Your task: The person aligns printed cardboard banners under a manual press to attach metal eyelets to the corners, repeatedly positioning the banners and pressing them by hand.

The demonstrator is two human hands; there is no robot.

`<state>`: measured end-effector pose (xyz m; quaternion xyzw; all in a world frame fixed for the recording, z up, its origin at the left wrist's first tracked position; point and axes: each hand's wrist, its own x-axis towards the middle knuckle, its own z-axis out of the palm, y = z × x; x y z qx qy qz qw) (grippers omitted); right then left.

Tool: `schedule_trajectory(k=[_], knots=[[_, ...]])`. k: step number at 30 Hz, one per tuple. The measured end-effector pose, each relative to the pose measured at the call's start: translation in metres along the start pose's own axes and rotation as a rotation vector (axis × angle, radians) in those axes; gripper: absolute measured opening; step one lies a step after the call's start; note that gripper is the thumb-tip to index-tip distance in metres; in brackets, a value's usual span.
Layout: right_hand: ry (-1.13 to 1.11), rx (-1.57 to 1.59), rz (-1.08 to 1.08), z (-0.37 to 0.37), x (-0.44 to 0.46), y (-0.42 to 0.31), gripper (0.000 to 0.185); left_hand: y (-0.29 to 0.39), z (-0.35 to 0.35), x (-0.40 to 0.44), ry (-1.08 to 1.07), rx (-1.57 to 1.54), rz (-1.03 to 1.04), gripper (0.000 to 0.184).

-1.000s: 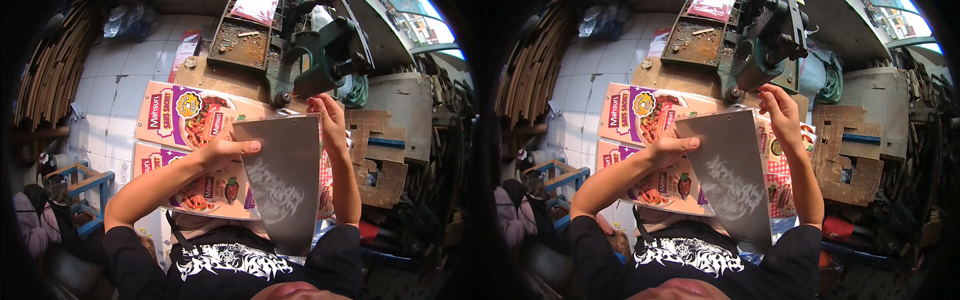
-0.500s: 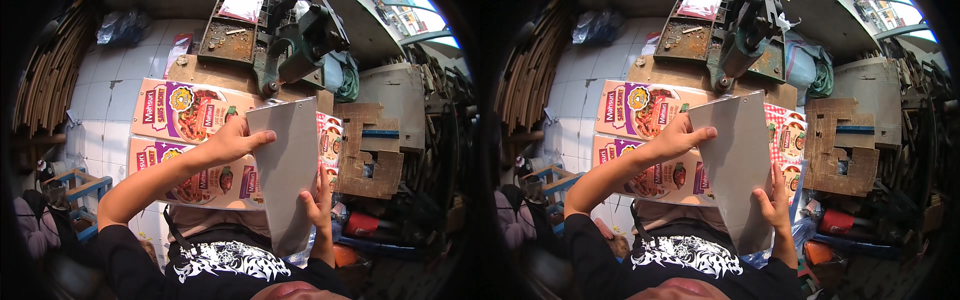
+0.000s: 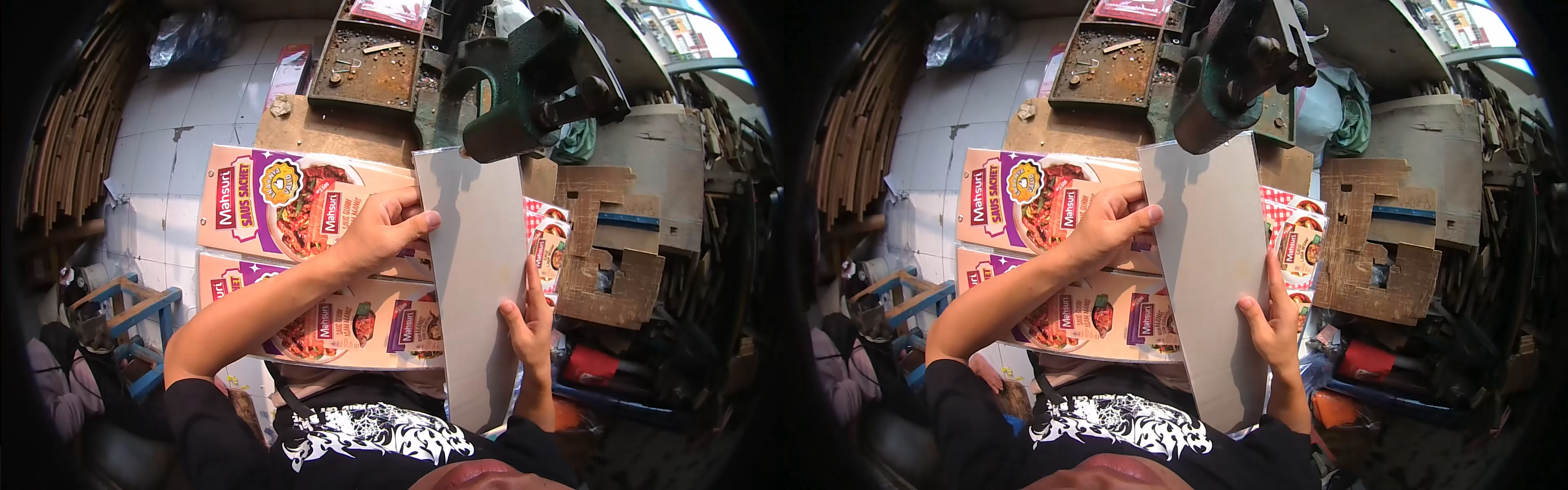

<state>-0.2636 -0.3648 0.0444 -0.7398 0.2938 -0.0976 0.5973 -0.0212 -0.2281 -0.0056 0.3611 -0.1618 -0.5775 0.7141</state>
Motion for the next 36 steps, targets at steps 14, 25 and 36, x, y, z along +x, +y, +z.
schedule_trajectory(k=[14,25,36], knots=[[0.015,-0.034,0.049,-0.0025,0.0042,0.0066,0.068,-0.0026,-0.0019,0.0045,-0.028,0.064,-0.022,0.031],[0.026,-0.079,0.018,-0.0041,0.0053,0.0105,0.068,0.0000,0.0013,0.0053,-0.020,0.020,-0.018,0.029],[0.030,-0.053,0.038,-0.0019,0.0056,0.0086,0.069,-0.0005,-0.0004,0.0057,-0.030,0.040,-0.011,0.028]])
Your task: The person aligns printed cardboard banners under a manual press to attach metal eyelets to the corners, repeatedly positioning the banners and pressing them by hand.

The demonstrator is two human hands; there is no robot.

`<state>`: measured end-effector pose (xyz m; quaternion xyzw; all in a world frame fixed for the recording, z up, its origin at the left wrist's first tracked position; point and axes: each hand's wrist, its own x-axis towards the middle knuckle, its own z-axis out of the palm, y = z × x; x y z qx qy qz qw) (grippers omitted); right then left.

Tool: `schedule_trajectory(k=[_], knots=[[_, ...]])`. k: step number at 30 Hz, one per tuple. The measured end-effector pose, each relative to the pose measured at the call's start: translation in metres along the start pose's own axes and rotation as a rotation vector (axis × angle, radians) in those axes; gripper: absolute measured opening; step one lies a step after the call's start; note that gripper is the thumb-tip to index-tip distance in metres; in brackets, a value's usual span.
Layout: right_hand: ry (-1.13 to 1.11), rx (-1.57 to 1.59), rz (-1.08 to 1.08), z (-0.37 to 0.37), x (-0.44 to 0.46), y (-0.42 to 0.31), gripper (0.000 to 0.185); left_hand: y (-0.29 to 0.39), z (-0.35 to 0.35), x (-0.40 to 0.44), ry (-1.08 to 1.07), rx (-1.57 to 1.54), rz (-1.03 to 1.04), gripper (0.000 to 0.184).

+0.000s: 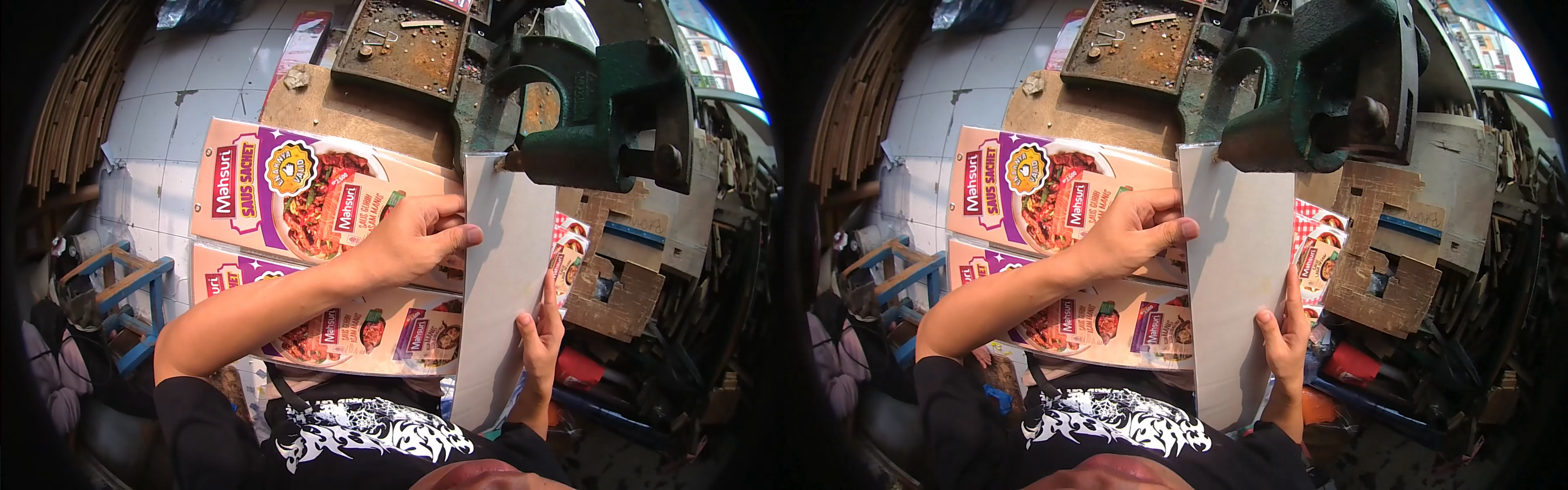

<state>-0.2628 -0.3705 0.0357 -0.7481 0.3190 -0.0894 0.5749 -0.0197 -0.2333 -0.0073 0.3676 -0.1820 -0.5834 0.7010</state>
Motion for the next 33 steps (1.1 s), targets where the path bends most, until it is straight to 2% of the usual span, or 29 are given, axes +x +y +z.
schedule_trajectory(k=[10,13,20,25,30,33], knots=[[-0.012,-0.033,-0.014,-0.001,0.001,0.001,0.069,0.003,0.001,-0.001,-0.005,-0.035,-0.010,0.037],[-0.008,-0.041,-0.017,0.001,0.002,-0.002,0.068,0.000,0.001,0.000,0.022,0.007,0.025,0.027],[0.006,0.014,0.039,0.002,0.000,-0.002,0.068,0.003,-0.001,0.000,0.005,0.037,-0.036,0.027],[-0.003,0.038,-0.017,0.003,-0.004,0.001,0.068,0.003,0.002,-0.003,-0.004,-0.044,-0.008,0.031],[0.028,0.014,-0.108,0.005,-0.020,-0.005,0.066,-0.015,-0.013,0.003,0.003,0.197,-0.011,0.033],[0.065,-0.067,-0.066,0.002,-0.046,-0.011,0.062,-0.006,-0.005,-0.003,-0.065,0.234,0.017,0.033]])
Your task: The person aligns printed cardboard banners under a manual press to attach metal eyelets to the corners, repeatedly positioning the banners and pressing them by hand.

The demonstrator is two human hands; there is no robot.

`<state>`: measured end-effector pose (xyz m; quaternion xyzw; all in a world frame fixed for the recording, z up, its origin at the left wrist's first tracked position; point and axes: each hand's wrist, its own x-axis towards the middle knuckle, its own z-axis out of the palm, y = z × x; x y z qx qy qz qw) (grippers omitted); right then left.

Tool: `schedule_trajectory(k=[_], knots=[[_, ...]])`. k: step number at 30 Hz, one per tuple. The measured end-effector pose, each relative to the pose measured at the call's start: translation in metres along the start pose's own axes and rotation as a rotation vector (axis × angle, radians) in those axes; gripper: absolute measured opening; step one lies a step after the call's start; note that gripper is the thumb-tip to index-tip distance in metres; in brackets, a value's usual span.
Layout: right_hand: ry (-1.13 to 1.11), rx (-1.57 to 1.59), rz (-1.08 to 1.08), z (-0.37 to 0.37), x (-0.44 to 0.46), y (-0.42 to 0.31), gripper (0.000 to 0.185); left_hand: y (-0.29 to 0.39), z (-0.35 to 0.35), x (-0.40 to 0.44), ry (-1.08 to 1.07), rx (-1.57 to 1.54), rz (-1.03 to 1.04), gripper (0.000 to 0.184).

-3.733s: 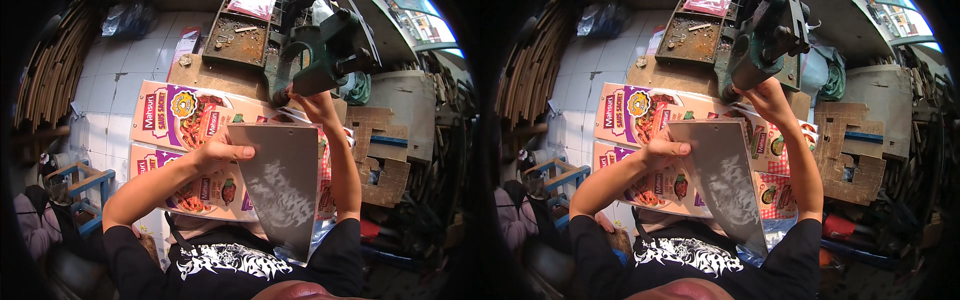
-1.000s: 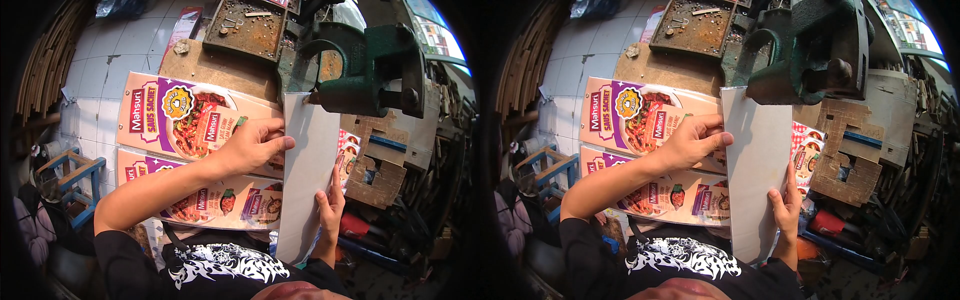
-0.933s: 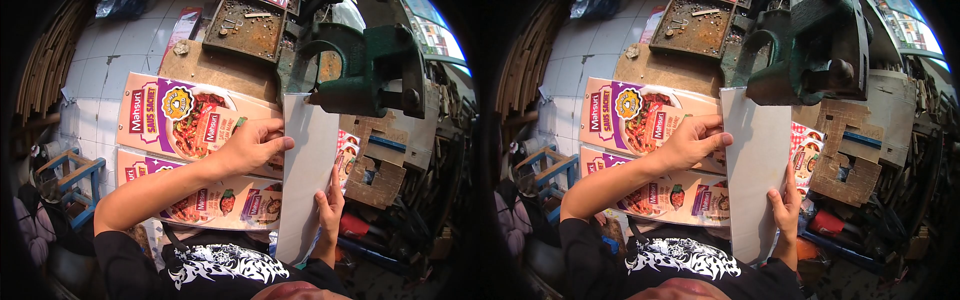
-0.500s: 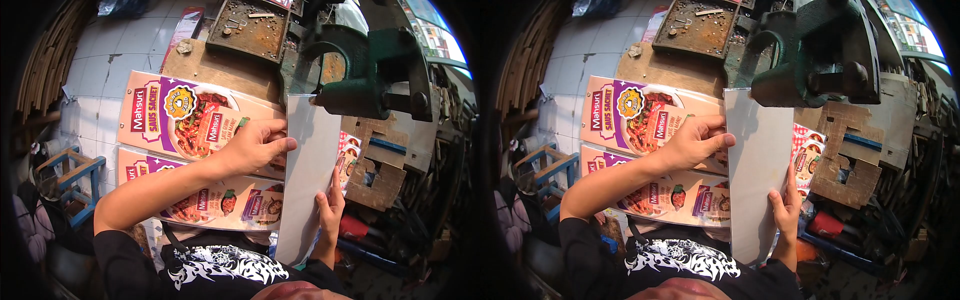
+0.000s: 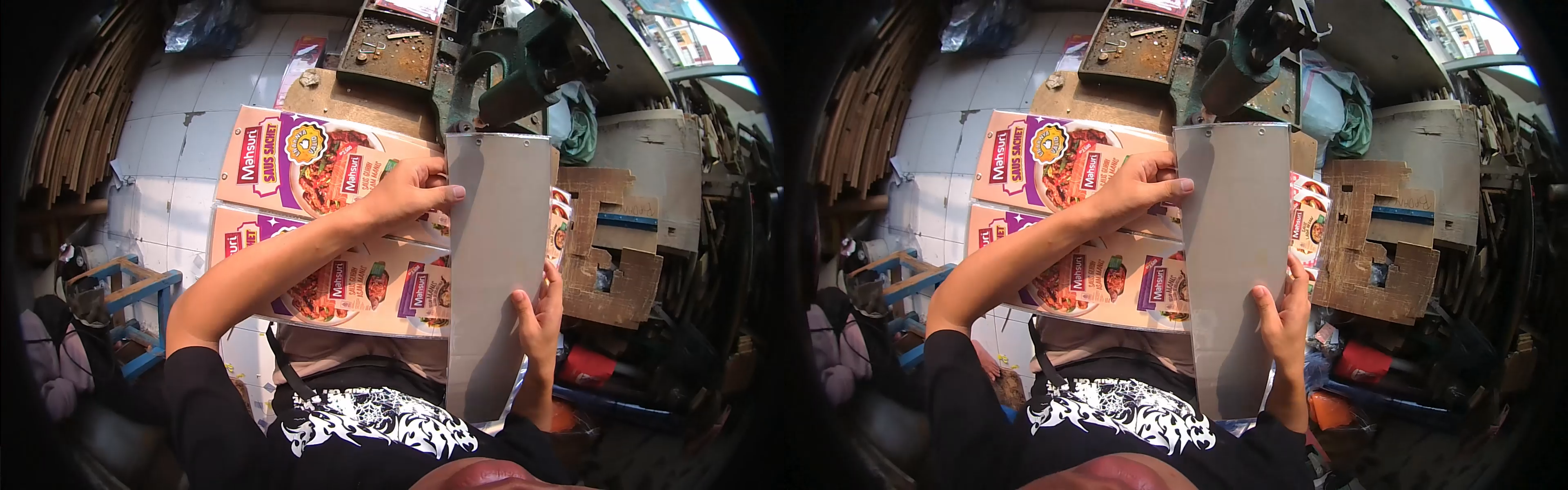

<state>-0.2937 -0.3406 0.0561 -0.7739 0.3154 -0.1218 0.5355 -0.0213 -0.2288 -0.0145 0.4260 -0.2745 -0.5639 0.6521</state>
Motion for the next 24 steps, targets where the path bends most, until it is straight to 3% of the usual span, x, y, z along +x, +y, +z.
schedule_trajectory(k=[2,4,6,7,8,10,11,12,15,16,19,22,24], knots=[[0.043,-0.001,-0.022,-0.002,-0.022,-0.006,0.059,0.005,0.012,-0.005,0.014,-0.043,0.003,0.036],[-0.036,0.048,-0.180,-0.006,-0.045,-0.030,0.061,0.016,0.031,-0.013,0.025,-0.077,0.006,0.040],[-0.130,0.095,-0.223,-0.007,-0.065,-0.056,0.068,0.032,0.057,-0.031,0.206,-0.304,-0.015,0.047],[-0.357,0.070,-0.305,-0.005,-0.071,-0.070,0.065,0.034,0.067,-0.038,0.265,-0.388,-0.008,0.049],[-0.580,0.044,-0.396,-0.001,-0.074,-0.076,0.064,0.030,0.068,-0.049,0.167,-0.558,0.056,0.041],[-0.735,0.131,-0.518,0.012,-0.075,-0.073,0.057,-0.011,0.050,-0.046,-0.345,-0.898,0.363,0.031],[-0.675,0.125,-0.473,0.015,-0.081,-0.067,0.053,-0.002,0.057,-0.061,-0.255,-0.939,0.375,0.023],[-0.545,0.122,-0.448,0.019,-0.086,-0.050,0.049,-0.007,0.048,-0.061,-0.441,-0.926,0.478,0.019],[-0.203,-0.004,-0.294,0.033,-0.089,-0.026,0.039,-0.007,0.048,-0.069,-0.531,-0.979,0.684,0.020],[-0.217,0.005,-0.306,0.035,-0.092,-0.015,0.039,-0.002,0.051,-0.074,-0.540,-0.967,0.727,0.020],[-0.306,0.271,0.120,0.038,-0.112,0.001,0.033,-0.006,0.059,-0.078,-0.554,-0.994,0.792,0.019],[-0.433,0.287,0.261,0.020,-0.125,0.022,0.028,-0.004,0.061,-0.073,-0.626,-0.946,0.819,0.022],[-0.344,0.308,0.234,0.018,-0.129,0.026,0.025,-0.002,0.070,-0.072,-0.448,-0.735,0.902,0.043]])
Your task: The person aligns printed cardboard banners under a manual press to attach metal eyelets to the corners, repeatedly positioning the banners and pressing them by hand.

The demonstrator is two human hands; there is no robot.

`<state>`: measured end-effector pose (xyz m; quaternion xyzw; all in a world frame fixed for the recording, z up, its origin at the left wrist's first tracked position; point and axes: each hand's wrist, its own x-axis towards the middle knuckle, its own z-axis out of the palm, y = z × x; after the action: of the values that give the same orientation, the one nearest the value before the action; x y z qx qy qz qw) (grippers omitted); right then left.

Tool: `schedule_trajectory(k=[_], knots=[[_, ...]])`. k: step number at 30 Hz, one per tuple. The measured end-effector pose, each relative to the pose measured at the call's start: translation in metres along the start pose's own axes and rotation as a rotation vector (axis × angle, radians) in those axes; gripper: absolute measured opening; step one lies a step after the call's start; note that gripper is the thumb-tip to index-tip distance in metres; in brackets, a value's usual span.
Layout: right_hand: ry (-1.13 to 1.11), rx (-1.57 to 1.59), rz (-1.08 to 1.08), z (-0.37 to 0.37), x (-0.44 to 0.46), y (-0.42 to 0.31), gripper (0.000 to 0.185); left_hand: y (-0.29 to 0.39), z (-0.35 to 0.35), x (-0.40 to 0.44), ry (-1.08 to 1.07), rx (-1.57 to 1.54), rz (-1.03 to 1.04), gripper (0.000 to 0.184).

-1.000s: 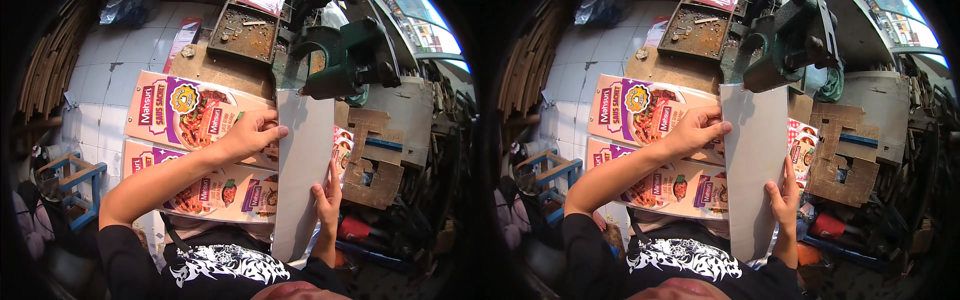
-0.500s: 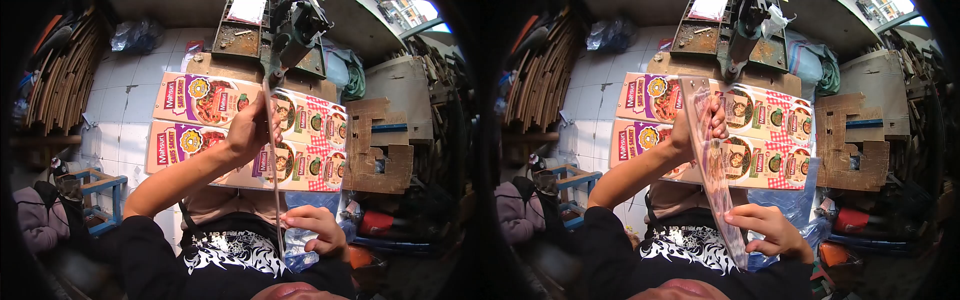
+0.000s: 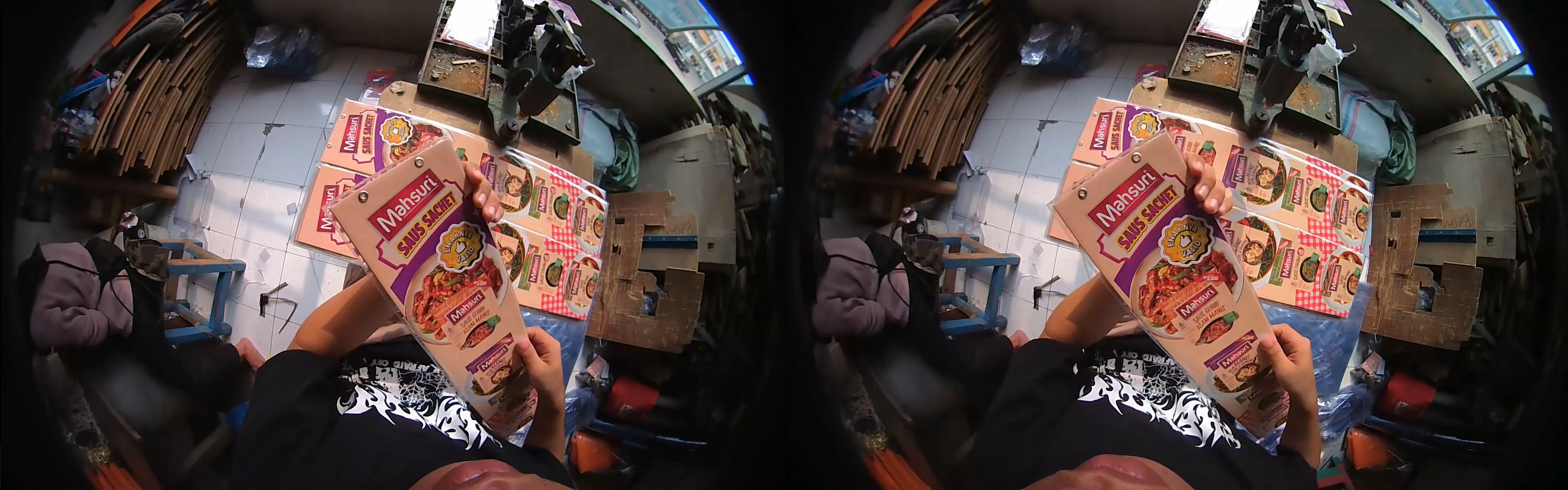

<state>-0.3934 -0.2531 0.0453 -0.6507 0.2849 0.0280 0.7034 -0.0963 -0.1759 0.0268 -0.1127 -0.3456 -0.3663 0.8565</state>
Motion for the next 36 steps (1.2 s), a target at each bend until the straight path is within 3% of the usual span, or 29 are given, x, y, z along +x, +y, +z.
schedule_trajectory(k=[2,3,5,6,8,10,12,13,15,16,18,22,24,25,27,28,31,33,34,36], knots=[[0.151,-0.044,-0.101,-0.014,-0.004,0.000,0.023,0.021,0.025,-0.008,0.351,0.213,-0.167,0.053],[0.241,-0.182,-0.241,-0.019,-0.003,0.000,0.023,0.032,0.021,-0.019,0.375,0.183,-0.177,0.057],[0.331,-0.290,-0.290,-0.030,-0.003,-0.004,0.022,0.053,0.013,-0.042,0.424,0.122,-0.194,0.066],[0.349,-0.335,-0.289,-0.036,-0.004,-0.006,0.022,0.061,0.050,-0.025,0.600,0.337,-0.217,0.066],[0.356,-0.347,-0.292,-0.045,-0.002,-0.004,0.022,0.080,0.046,-0.034,0.772,0.234,-0.234,0.074],[0.359,-0.357,-0.299,-0.048,0.002,-0.006,0.021,0.098,0.051,-0.041,0.730,0.280,-0.247,0.065],[0.340,-0.440,-0.318,-0.048,0.004,-0.013,0.021,0.113,0.054,-0.052,0.607,0.827,-0.521,0.049],[0.325,-0.478,-0.286,-0.048,0.004,-0.019,0.019,0.112,0.064,-0.049,0.683,0.940,-0.567,0.036],[0.327,-0.548,-0.376,-0.042,0.008,-0.033,0.017,0.116,0.075,-0.057,0.708,1.003,-0.572,0.035],[0.340,-0.620,-0.481,-0.040,0.012,-0.039,0.016,0.120,0.077,-0.057,0.716,1.072,-0.571,0.034],[0.333,-0.580,-0.381,-0.043,0.004,-0.044,0.019,0.123,0.082,-0.074,0.755,1.002,-0.532,0.031],[0.711,-0.838,-0.571,-0.053,0.009,-0.054,0.031,0.140,0.091,-0.086,0.977,0.828,-0.163,0.027],[0.939,-1.006,-0.553,-0.078,0.011,-0.052,0.041,0.156,0.089,-0.093,0.988,0.765,-0.069,0.020],[0.939,-1.006,-0.542,-0.094,0.012,-0.048,0.041,0.160,0.088,-0.092,1.024,0.783,-0.037,0.020],[1.178,-1.113,-0.385,-0.126,0.017,-0.033,0.050,0.167,0.084,-0.092,1.073,0.807,0.001,0.021],[1.178,-1.119,-0.375,-0.139,0.021,-0.029,0.050,0.170,0.080,-0.093,1.088,0.800,0.026,0.021],[1.172,-0.908,-0.207,-0.172,0.038,-0.015,0.050,0.180,0.069,-0.094,1.117,0.810,0.068,0.023],[0.811,-0.230,-0.305,-0.192,0.052,-0.005,0.046,0.191,0.059,-0.097,1.077,0.785,0.042,0.028],[0.814,-0.236,-0.301,-0.194,0.060,-0.003,0.046,0.194,0.054,-0.097,1.028,0.764,0.029,0.034],[0.638,0.100,-0.390,-0.189,0.072,-0.004,0.044,0.191,0.056,-0.088,1.018,0.809,0.001,0.034]])
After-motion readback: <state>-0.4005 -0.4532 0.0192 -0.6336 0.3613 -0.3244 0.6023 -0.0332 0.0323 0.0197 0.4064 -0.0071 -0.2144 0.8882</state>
